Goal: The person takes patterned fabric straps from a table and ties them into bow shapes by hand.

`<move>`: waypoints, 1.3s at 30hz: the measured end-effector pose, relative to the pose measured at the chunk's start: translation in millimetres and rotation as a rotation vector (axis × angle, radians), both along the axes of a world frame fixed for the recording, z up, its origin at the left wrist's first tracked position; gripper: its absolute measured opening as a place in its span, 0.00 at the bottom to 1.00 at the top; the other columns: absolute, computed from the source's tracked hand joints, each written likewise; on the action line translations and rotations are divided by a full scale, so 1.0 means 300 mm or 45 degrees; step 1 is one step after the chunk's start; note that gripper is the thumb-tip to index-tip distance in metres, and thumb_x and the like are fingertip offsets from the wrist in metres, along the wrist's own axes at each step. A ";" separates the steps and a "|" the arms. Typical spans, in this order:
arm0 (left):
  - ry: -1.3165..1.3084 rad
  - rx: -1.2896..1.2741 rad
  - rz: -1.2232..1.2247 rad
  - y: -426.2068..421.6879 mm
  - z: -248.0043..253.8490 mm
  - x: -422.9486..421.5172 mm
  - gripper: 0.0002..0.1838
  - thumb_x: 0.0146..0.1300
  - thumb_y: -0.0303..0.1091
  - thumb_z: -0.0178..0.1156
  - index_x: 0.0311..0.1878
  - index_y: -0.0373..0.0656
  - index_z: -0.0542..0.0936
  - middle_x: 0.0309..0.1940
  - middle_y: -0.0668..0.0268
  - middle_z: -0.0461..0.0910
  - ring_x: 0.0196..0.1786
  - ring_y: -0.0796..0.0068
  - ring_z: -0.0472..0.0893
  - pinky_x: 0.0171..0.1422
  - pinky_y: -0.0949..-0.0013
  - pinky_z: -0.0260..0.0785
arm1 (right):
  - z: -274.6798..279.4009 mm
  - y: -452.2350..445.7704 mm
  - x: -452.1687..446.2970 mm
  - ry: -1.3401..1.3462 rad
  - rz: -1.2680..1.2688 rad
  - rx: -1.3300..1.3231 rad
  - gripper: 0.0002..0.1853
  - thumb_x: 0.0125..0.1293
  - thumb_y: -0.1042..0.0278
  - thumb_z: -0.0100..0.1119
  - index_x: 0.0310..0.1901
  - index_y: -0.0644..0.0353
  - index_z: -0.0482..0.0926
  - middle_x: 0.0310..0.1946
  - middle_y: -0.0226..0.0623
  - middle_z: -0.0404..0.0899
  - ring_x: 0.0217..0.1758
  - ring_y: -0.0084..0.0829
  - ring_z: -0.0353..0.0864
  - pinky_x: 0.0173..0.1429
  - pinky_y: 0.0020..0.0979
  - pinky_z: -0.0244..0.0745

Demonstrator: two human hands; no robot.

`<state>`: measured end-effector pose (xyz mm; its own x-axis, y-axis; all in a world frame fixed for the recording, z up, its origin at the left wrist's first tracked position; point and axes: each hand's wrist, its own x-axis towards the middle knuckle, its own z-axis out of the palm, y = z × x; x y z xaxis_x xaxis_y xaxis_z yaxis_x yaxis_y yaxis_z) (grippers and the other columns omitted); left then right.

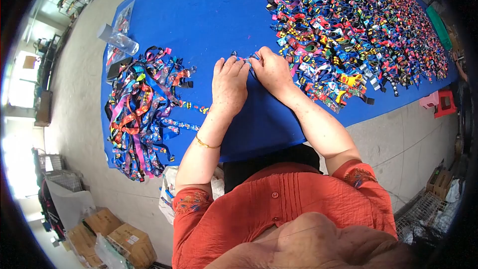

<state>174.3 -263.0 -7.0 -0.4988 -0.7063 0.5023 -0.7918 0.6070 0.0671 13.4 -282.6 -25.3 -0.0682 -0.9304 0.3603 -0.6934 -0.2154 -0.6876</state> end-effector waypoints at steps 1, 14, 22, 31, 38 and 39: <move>-0.031 0.007 0.015 0.003 0.003 -0.001 0.17 0.60 0.25 0.58 0.52 0.41 0.83 0.53 0.58 0.83 0.64 0.58 0.77 0.75 0.46 0.60 | -0.002 -0.002 0.000 0.002 -0.002 -0.005 0.13 0.67 0.62 0.65 0.36 0.64 0.76 0.26 0.49 0.81 0.30 0.52 0.83 0.34 0.48 0.74; -0.214 0.052 0.086 0.025 0.011 -0.021 0.19 0.61 0.27 0.58 0.55 0.43 0.83 0.50 0.60 0.84 0.60 0.59 0.79 0.76 0.43 0.58 | 0.013 0.003 -0.006 -0.081 -0.016 0.049 0.15 0.65 0.63 0.67 0.43 0.63 0.73 0.25 0.48 0.80 0.31 0.51 0.84 0.35 0.48 0.75; -0.302 0.090 0.118 0.024 0.001 -0.023 0.20 0.60 0.27 0.59 0.57 0.43 0.82 0.51 0.60 0.83 0.61 0.59 0.79 0.78 0.42 0.56 | 0.024 0.004 -0.011 -0.058 -0.022 0.100 0.18 0.64 0.63 0.68 0.48 0.62 0.72 0.25 0.46 0.81 0.31 0.49 0.84 0.36 0.47 0.76; -0.238 0.073 0.114 0.017 -0.020 -0.024 0.19 0.59 0.26 0.59 0.55 0.44 0.82 0.49 0.60 0.83 0.60 0.60 0.79 0.78 0.42 0.56 | 0.120 0.055 -0.005 0.123 0.105 -0.394 0.06 0.70 0.67 0.60 0.44 0.56 0.77 0.36 0.40 0.82 0.33 0.47 0.85 0.35 0.45 0.80; -0.236 0.076 0.097 0.019 -0.010 -0.017 0.18 0.58 0.27 0.60 0.54 0.43 0.82 0.46 0.61 0.83 0.58 0.60 0.78 0.77 0.43 0.57 | 0.035 0.048 0.002 0.329 0.253 -0.365 0.07 0.66 0.72 0.57 0.44 0.55 0.82 0.39 0.38 0.82 0.34 0.43 0.86 0.35 0.41 0.82; -0.221 0.075 0.093 0.018 -0.014 -0.016 0.18 0.58 0.27 0.59 0.53 0.43 0.82 0.46 0.62 0.83 0.58 0.61 0.79 0.77 0.43 0.57 | 0.032 0.044 -0.002 0.318 0.257 -0.355 0.07 0.66 0.73 0.58 0.44 0.55 0.82 0.39 0.37 0.82 0.34 0.43 0.87 0.35 0.42 0.83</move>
<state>169.4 -257.6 -11.2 -0.5207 -0.7696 0.3697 -0.8365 0.5464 -0.0408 12.7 -269.3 -15.6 0.2266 -0.7808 0.5822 -0.7562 -0.5177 -0.4001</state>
